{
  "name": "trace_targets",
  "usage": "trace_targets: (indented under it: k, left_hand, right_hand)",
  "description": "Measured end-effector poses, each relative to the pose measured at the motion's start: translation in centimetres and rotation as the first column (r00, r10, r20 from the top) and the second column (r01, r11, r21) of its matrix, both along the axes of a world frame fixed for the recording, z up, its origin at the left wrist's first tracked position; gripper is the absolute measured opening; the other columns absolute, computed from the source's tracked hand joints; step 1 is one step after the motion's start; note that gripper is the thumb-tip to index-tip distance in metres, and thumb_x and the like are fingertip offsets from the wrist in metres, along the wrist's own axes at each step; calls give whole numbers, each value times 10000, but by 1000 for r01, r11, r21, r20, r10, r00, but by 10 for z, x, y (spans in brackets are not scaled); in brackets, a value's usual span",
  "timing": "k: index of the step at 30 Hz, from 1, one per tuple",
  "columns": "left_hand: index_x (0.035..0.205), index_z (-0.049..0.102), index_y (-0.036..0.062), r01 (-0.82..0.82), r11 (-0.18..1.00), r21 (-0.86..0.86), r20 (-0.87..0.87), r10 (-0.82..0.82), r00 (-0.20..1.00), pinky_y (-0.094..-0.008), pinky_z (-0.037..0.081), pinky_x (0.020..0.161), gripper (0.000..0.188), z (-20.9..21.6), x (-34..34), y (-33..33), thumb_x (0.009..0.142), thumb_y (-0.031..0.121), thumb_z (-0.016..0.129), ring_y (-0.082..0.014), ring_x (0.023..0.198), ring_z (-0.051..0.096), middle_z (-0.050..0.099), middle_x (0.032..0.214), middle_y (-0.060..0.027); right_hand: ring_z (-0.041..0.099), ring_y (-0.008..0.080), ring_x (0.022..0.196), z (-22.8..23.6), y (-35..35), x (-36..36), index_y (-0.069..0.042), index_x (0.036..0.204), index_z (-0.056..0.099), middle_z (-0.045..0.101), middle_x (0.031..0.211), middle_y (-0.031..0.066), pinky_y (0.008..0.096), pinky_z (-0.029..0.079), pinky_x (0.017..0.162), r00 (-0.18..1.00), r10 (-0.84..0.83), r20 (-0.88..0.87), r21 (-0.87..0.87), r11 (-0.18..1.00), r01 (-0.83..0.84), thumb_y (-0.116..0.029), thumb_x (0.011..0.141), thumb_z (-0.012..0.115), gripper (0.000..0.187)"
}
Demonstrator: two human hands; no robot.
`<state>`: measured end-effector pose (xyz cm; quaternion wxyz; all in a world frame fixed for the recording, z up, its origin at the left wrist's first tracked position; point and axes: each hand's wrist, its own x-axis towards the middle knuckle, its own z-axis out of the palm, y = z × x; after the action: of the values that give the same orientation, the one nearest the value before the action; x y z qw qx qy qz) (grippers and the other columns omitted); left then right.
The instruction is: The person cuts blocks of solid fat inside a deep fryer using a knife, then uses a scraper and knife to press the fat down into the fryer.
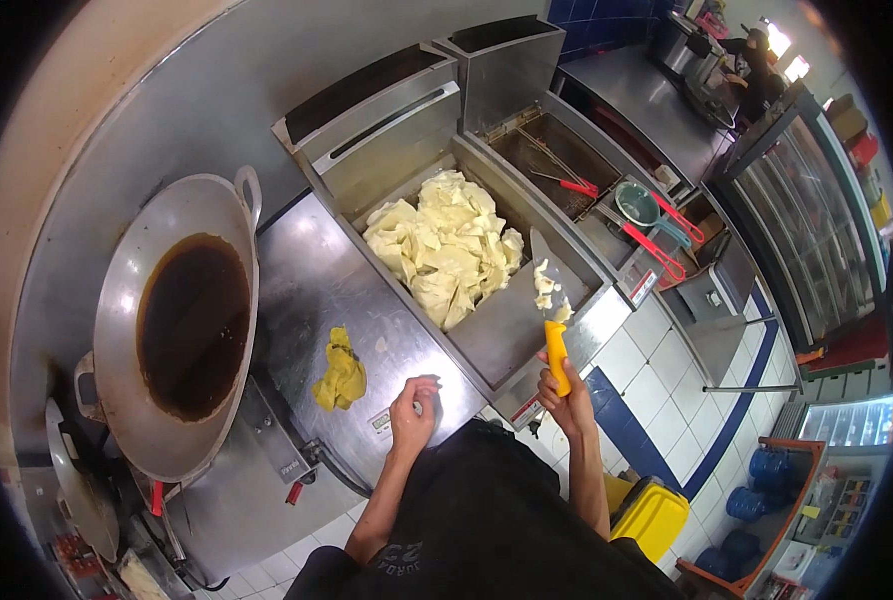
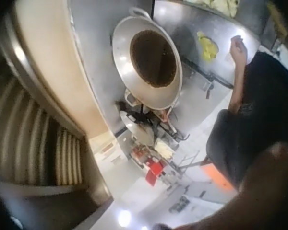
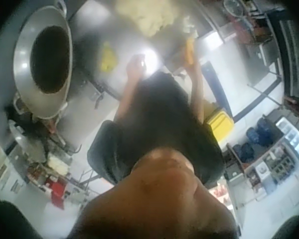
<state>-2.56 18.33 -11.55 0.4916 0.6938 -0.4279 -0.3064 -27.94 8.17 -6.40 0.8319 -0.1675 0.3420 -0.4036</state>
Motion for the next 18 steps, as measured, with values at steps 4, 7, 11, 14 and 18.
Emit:
trace_targets:
  k: [4, 7, 11, 14, 18]
  left_hand:
    - [998, 586, -3, 15, 1000, -14, 3, -15, 1000, -319, 533, 737, 164, -1, 0, 0, 892, -31, 464, -208, 835, 688, 694, 886, -117]
    - [1002, 589, -2, 5, 1000, -5, -19, -5, 1000, -317, 530, 754, 195, -2, 0, 1, 859, -70, 475, -214, 825, 691, 694, 874, -119]
    - [1001, 588, 6, 24, 1000, 1, -23, -24, 999, -320, 532, 753, 176, -1, 0, 3, 881, -50, 471, -208, 821, 692, 696, 900, -123]
    - [998, 597, 7, 24, 999, 21, -98, -22, 995, -315, 529, 750, 142, 1, -4, 2, 933, 8, 471, -193, 818, 690, 696, 952, -129]
    - [1031, 614, -2, 128, 989, 69, -229, -109, 967, -306, 524, 748, 207, 3, -17, -4, 994, 109, 444, -177, 816, 678, 691, 976, -119]
  right_hand:
    - [314, 60, 519, 7, 7, -2, 1, 1275, 466, 356, 682, -36, 209, 305, 474, 999, 0, -33, -30, 1000, -1, -377, 1013, 440, 460]
    - [318, 59, 520, 8, 12, 0, -6, 1276, 465, 357, 677, -35, 215, 308, 481, 997, 14, -76, -46, 999, -17, -371, 1011, 448, 452]
    - [322, 62, 517, 3, 18, 8, -26, 1245, 472, 362, 674, -34, 222, 313, 489, 982, 32, -184, -68, 997, -46, -333, 1009, 463, 387]
    - [354, 74, 525, -3, 24, 23, -45, 1223, 477, 389, 687, -30, 230, 320, 493, 951, 55, -303, -60, 995, -76, -330, 1002, 491, 361]
    - [424, 81, 516, -16, 35, 58, -41, 1217, 465, 452, 703, -13, 242, 383, 479, 864, 52, -501, -153, 977, -148, -287, 1012, 481, 321]
